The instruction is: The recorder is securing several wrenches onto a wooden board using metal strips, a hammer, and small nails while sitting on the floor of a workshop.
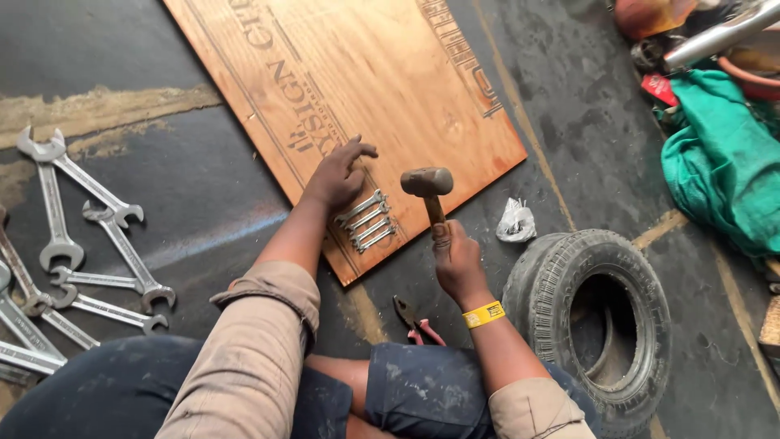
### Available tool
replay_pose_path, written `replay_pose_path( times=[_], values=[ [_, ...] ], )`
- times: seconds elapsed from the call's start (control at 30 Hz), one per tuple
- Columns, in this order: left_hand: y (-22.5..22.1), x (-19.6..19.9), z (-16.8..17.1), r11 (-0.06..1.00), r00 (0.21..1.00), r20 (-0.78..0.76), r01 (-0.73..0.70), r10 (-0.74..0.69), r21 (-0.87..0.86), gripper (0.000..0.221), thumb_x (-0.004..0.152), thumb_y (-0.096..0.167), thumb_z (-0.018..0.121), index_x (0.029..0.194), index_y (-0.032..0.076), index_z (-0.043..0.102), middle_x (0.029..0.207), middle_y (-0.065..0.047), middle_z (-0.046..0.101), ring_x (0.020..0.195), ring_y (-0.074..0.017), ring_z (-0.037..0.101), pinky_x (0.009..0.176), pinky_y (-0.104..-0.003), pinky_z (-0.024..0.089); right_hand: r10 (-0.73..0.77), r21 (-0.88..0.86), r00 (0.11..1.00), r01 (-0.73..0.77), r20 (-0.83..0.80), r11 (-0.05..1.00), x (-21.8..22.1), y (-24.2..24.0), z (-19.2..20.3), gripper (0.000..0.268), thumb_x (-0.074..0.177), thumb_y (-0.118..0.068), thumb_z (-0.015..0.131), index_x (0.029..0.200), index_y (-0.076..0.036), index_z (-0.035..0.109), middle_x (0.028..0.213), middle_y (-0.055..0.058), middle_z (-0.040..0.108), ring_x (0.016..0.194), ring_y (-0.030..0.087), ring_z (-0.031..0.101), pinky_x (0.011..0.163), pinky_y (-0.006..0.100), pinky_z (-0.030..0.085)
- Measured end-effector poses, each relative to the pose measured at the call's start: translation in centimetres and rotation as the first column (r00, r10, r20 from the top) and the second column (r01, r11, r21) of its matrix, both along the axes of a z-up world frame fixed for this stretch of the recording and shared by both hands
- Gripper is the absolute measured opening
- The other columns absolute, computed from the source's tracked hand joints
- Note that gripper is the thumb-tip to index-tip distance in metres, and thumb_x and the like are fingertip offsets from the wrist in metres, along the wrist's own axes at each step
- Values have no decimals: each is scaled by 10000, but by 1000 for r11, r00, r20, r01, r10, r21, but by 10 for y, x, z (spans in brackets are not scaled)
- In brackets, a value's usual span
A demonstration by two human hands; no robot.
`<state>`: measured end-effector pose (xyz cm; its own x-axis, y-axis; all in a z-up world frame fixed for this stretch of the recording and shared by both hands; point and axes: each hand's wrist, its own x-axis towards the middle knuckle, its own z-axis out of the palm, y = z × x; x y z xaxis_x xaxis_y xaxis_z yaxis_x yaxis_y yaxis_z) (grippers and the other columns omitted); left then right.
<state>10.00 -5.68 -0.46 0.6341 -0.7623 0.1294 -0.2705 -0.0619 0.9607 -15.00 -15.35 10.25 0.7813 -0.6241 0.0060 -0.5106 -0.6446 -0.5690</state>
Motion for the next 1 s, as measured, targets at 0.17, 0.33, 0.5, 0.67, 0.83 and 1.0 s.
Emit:
replay_pose_path(
  times=[0.17,0.33,0.5,0.67,0.83,1.0],
  values=[
    [1,-1,1,999,1000,19,22,-21,-41,395,814,56,474,1157,102,664,1358,-153,666,1508,-331,390,1267,-432,245,28,-58,999,-30,-41,998,2,7,-15,469,1075,-463,442,944,-27,556,710,240,614,734,522,605,598,559,440],
    [-1,0,-3,999,1000,26,15,-14,-52,363,815,50,476,1107,92,687,1323,-141,674,1490,-334,416,1280,-432,219,62,-81,998,-64,-21,995,2,8,-10,443,1071,-460,440,984,-45,567,733,249,632,746,517,623,607,563,450],
    [0,-2,-1,999,998,55,13,-10,-46,371,809,40,466,1118,88,666,1320,-139,681,1483,-340,430,1295,-439,206,-52,188,978,14,200,982,-10,1,-29,416,1058,-413,435,984,-19,547,750,287,583,674,538,564,585,578,429],
    [-2,2,-20,996,1000,12,-2,3,-91,419,808,39,461,1174,91,658,1400,-211,590,1495,-369,377,1211,-437,328,53,-168,998,-59,-40,984,4,-16,-37,428,1082,-438,428,1059,-41,585,844,299,650,848,560,609,661,614,452],
    [1,0,-2,986,993,-108,-58,41,-159,386,831,48,468,1151,72,684,1369,-207,632,1421,-343,481,1145,-401,395,-61,-137,996,51,-71,989,-4,-26,-26,463,1074,-469,428,1003,-46,603,812,276,665,825,538,629,676,601,464],
    [10,-13,19,988,926,-346,-146,151,41,330,908,113,508,1154,86,726,1082,-201,739,980,-397,641,875,-404,522,-130,-70,991,132,35,989,-8,-22,-16,511,1065,-494,423,954,-30,604,768,254,658,790,506,649,672,555,485]
  ],
)
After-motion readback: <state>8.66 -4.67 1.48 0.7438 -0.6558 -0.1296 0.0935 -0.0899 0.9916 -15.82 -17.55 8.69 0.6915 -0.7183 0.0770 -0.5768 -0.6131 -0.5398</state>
